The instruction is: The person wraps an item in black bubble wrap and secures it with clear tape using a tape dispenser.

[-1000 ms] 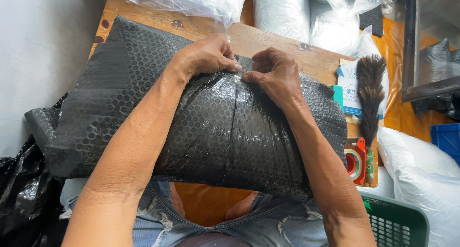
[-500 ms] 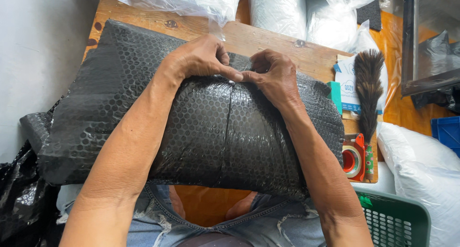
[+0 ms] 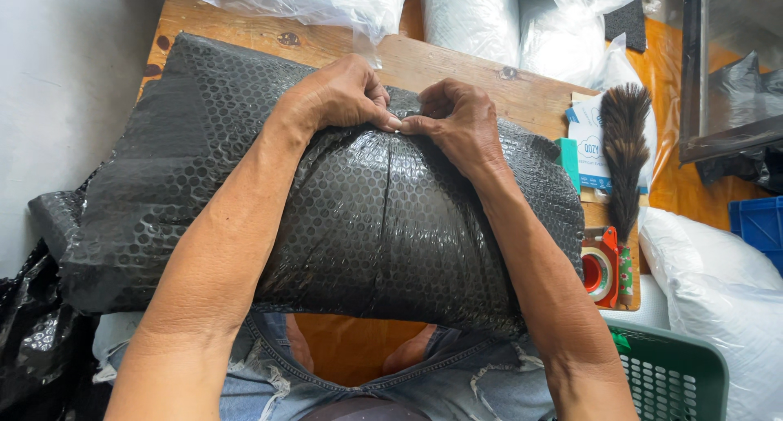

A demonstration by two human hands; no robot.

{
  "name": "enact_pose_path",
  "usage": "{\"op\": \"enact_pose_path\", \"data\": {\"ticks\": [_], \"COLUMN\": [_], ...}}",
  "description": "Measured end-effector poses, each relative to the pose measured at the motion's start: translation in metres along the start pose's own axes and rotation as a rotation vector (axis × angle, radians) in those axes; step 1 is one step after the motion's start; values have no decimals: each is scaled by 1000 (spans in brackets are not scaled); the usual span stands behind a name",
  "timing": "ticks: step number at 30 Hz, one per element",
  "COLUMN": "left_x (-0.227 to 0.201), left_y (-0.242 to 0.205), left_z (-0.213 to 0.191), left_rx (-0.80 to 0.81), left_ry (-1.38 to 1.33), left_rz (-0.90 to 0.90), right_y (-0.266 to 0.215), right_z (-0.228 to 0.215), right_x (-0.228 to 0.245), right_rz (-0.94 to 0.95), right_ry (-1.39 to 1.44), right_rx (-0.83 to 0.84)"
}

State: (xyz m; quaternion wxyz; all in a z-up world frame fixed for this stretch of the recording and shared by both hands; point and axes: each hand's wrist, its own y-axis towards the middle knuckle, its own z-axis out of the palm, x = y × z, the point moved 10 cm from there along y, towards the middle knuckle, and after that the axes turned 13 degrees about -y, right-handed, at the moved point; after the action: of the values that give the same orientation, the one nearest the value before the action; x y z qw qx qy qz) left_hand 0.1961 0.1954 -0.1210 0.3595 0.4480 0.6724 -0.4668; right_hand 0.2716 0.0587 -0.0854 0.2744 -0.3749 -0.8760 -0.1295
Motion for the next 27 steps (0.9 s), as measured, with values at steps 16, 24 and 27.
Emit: {"op": "enact_pose_path", "data": {"ticks": [16,24,27], "left_x": [37,22,26], "left_y": [27,10,23], "left_z": [2,-17,-11], "left_rx": [-166,-262,-190], "left_ry": [-26,24,37], "left_rz": [55,113,262], "right_y": [-59,-28,-20], "right_z": [29,48,46], "right_x": [65,45,48], "right_rz": [-468,-251,-146], "right_ry": [-510,-531,-509], "right_rx": [230,560,571]}}
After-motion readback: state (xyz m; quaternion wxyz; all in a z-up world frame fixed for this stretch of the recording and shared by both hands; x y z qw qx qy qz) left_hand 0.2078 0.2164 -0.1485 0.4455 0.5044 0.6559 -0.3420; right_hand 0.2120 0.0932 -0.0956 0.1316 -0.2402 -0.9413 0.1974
